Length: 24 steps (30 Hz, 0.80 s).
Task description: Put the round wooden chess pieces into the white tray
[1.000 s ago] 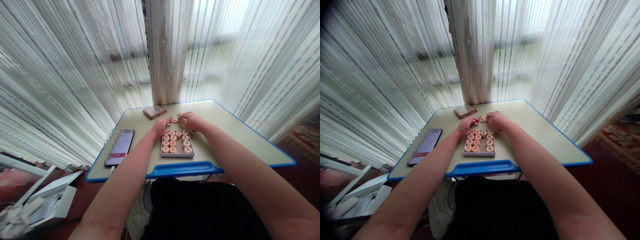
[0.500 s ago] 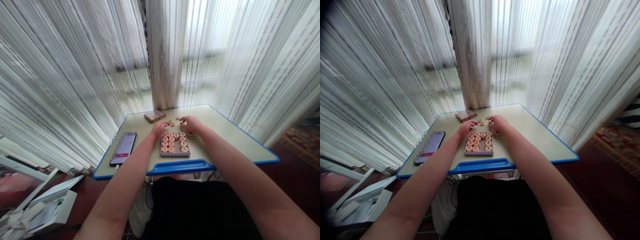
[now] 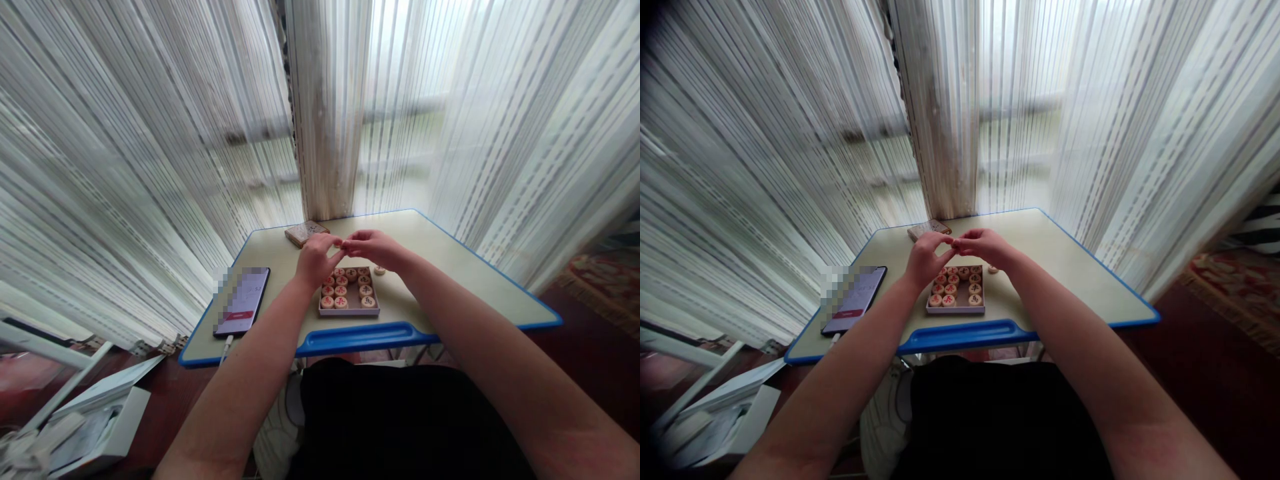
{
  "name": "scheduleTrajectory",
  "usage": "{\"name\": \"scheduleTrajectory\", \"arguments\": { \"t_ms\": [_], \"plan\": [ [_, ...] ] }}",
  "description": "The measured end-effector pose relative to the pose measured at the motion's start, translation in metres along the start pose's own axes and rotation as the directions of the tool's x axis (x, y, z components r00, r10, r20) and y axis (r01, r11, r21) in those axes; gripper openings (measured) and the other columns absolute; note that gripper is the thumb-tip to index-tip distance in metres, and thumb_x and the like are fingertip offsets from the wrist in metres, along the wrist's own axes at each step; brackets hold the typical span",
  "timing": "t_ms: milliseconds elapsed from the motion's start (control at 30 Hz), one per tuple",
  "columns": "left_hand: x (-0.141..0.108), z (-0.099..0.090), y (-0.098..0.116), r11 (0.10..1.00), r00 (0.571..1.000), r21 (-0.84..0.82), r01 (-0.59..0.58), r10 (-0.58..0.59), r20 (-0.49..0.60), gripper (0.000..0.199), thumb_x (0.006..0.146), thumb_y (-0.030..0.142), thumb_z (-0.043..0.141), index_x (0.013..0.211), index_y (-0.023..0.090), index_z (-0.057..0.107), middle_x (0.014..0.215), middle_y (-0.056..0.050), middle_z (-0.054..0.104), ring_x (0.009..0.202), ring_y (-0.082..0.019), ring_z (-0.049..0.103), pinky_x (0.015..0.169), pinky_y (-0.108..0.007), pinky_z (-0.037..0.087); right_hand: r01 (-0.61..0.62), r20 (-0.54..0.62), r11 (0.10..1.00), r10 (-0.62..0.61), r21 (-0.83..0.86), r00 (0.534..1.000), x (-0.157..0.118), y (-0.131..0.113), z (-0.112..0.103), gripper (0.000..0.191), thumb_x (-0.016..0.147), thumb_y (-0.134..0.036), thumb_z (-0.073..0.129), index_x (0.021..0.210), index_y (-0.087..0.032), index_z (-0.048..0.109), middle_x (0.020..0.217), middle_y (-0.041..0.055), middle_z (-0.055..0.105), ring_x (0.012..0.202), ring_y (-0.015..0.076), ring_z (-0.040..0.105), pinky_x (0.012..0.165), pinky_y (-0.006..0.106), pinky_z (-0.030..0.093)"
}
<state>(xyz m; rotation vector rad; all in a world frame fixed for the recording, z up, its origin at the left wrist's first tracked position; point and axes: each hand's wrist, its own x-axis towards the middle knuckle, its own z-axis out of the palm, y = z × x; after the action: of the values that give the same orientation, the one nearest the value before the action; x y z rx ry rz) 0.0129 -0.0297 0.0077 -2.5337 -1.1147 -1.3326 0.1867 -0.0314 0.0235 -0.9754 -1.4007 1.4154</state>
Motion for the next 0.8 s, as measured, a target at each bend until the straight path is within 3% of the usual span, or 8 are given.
{"name": "scheduleTrajectory", "arguments": {
  "t_ms": [200,433,633,800],
  "plan": [
    [0.000,0.001,-0.004,0.999,0.997,0.001,-0.054,0.054,-0.055,0.025,0.078,0.026,0.062,0.100,0.015,0.066,0.093,-0.009,0.068,0.093,-0.019,0.058,0.086,-0.034,0.046,-0.026,0.004,0.993,0.026,0.114,1.000,-0.001,-0.005,-0.004,0.019,0.066,-0.023,0.077,0.076,-0.013,0.064,0.078,0.0069,0.070,0.074,0.0139,0.066,0.070,0.023,0.054],
    [0.000,0.000,-0.004,0.999,0.999,-0.011,-0.031,0.031,-0.035,0.025,0.080,0.028,0.060,0.101,0.016,0.067,0.095,-0.008,0.066,0.094,-0.019,0.058,0.085,-0.033,0.046,-0.012,0.032,1.000,0.012,0.024,0.999,-0.001,-0.005,-0.006,0.023,0.063,-0.024,0.078,0.078,-0.013,0.063,0.072,0.0057,0.069,0.069,0.0135,0.065,0.061,0.023,0.051],
    [0.001,0.003,-0.009,0.993,0.999,-0.111,0.044,-0.047,-0.023,0.040,0.080,0.024,0.058,0.120,0.016,0.057,0.098,-0.008,0.067,0.082,-0.016,0.059,0.080,-0.033,0.049,0.227,-0.013,0.950,-0.235,-0.217,0.972,0.001,-0.003,-0.002,0.030,0.059,-0.024,0.075,0.086,-0.016,0.064,0.079,0.0044,0.069,0.069,0.0131,0.061,0.056,0.025,0.047],
    [0.001,0.006,-0.012,0.964,0.995,-0.248,0.092,-0.095,0.000,0.061,0.080,0.021,0.059,0.137,0.017,0.037,0.097,-0.007,0.069,0.076,-0.014,0.060,0.077,-0.032,0.051,0.371,-0.010,0.790,-0.430,-0.488,0.903,0.000,-0.002,0.002,0.024,0.064,-0.033,0.070,0.080,-0.017,0.063,0.075,0.0032,0.066,0.063,0.0127,0.059,0.060,0.028,0.049]
  ]
}}
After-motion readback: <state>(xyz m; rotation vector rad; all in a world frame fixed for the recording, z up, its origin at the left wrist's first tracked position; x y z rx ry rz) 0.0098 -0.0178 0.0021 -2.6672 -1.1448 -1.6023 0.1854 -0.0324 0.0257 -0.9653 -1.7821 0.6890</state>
